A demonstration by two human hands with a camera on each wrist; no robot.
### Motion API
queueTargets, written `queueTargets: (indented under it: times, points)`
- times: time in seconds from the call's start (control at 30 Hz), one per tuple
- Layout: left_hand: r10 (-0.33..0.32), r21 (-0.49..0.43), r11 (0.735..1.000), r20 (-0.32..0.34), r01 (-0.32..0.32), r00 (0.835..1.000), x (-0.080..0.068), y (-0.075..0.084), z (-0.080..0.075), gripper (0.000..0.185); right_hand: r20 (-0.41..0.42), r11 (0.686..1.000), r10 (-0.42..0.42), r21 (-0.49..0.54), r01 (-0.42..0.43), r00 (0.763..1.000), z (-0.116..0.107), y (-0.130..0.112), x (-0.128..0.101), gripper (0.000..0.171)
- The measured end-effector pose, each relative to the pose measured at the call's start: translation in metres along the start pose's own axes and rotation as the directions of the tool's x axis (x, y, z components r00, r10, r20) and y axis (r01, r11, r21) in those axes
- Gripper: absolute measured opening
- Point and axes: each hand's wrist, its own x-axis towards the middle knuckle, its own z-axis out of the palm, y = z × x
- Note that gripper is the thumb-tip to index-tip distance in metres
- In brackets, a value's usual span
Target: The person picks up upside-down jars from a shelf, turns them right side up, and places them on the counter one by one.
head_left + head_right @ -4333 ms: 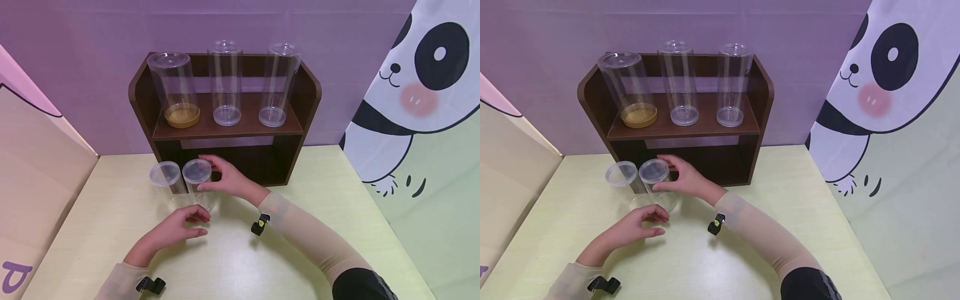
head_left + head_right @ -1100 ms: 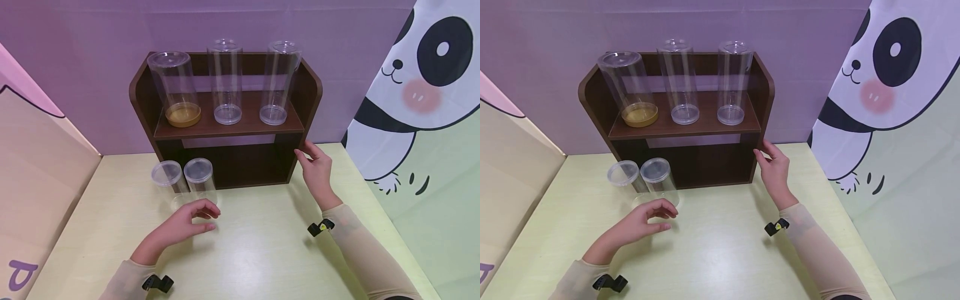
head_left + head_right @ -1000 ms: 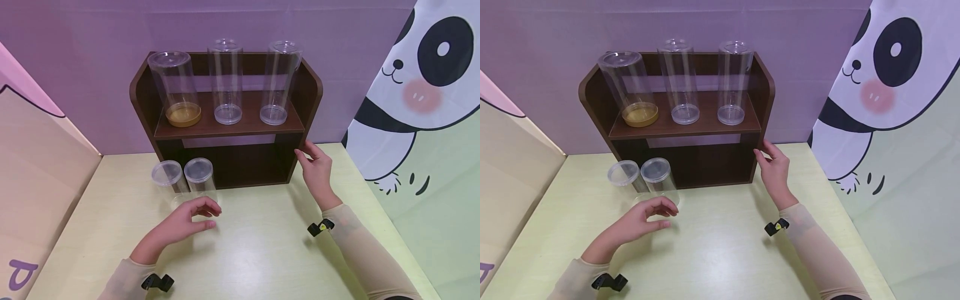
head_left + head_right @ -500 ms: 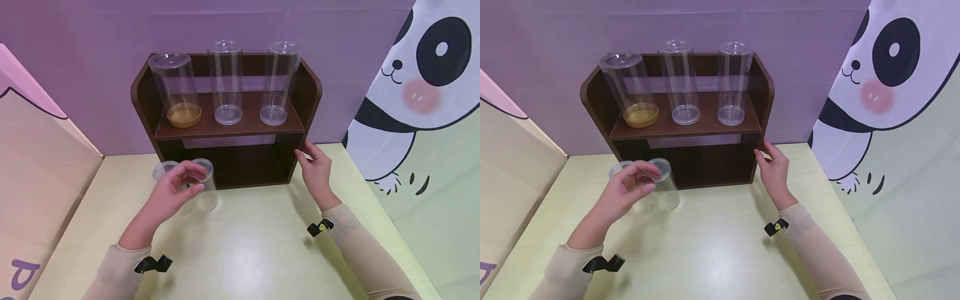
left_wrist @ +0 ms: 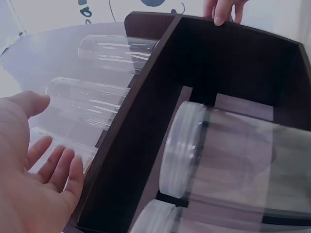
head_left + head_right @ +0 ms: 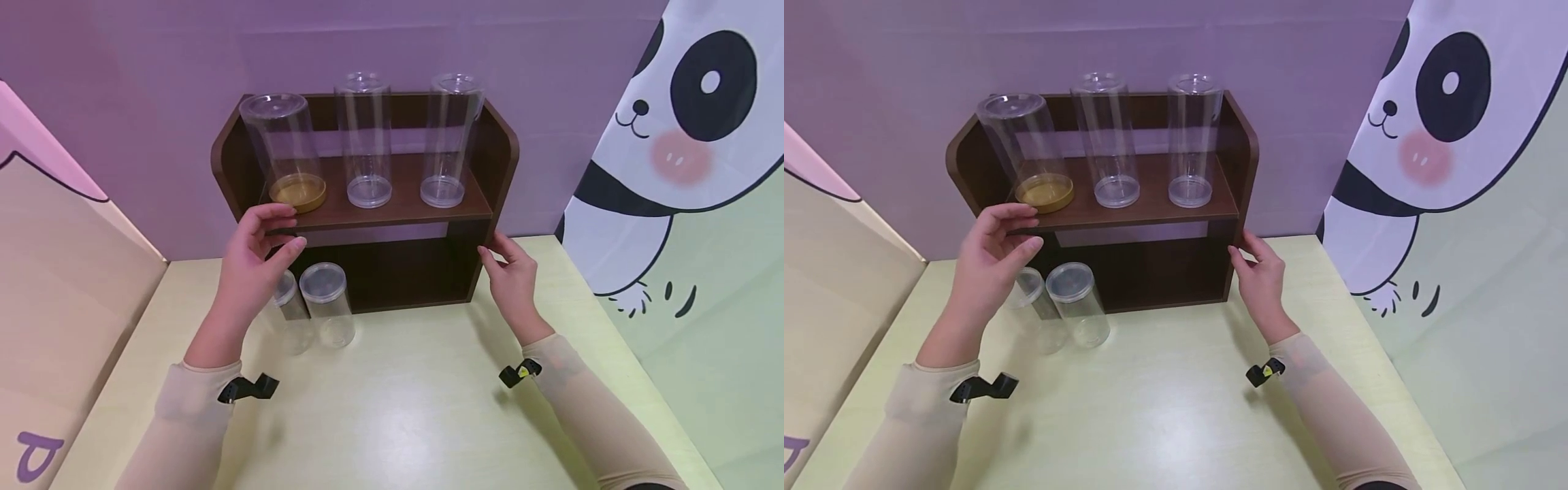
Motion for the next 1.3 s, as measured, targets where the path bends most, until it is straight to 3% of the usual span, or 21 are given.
queueTargets:
  times: [0.13, 0.23, 0.4, 0.67, 0.87, 1.13, 1.3]
  points:
    - [0.066, 0.104, 0.993, -0.072, -0.059, 0.995, 0.009, 0.0, 0.003, 0.057, -0.002, 1.0, -0.003, -0.004, 0.003, 1.0, 0.0, 0.0, 0.0, 0.032]
    - [0.122, 0.215, 0.973, -0.138, -0.09, 0.983, 0.014, -0.002, 0.008, 0.064, -0.004, 1.0, -0.007, -0.008, 0.007, 1.0, 0.0, 0.0, -0.001, 0.032]
    - [0.153, 0.338, 0.939, -0.24, -0.065, 0.959, 0.018, -0.004, 0.016, 0.079, -0.002, 1.0, -0.005, -0.016, 0.005, 1.0, 0.0, 0.0, -0.001, 0.031]
    - [0.073, 0.423, 0.905, -0.244, 0.039, 0.967, 0.034, 0.002, 0.026, 0.11, -0.006, 1.0, -0.005, -0.015, 0.005, 1.0, 0.0, 0.0, 0.0, 0.03]
    - [0.0, 0.488, 0.862, -0.268, 0.136, 0.963, 0.05, 0.002, 0.027, 0.124, 0.001, 1.0, -0.001, -0.014, 0.001, 1.0, 0.001, 0.002, 0.0, 0.03]
    - [-0.081, 0.474, 0.857, -0.263, 0.202, 0.961, 0.065, 0.001, 0.027, 0.141, 0.002, 1.0, 0.004, -0.007, -0.004, 1.0, 0.001, 0.001, 0.0, 0.03]
    - [-0.107, 0.492, 0.839, -0.269, 0.232, 0.957, 0.071, 0.001, 0.029, 0.143, -0.005, 1.0, 0.003, -0.025, -0.003, 1.0, 0.001, 0.002, 0.0, 0.03]
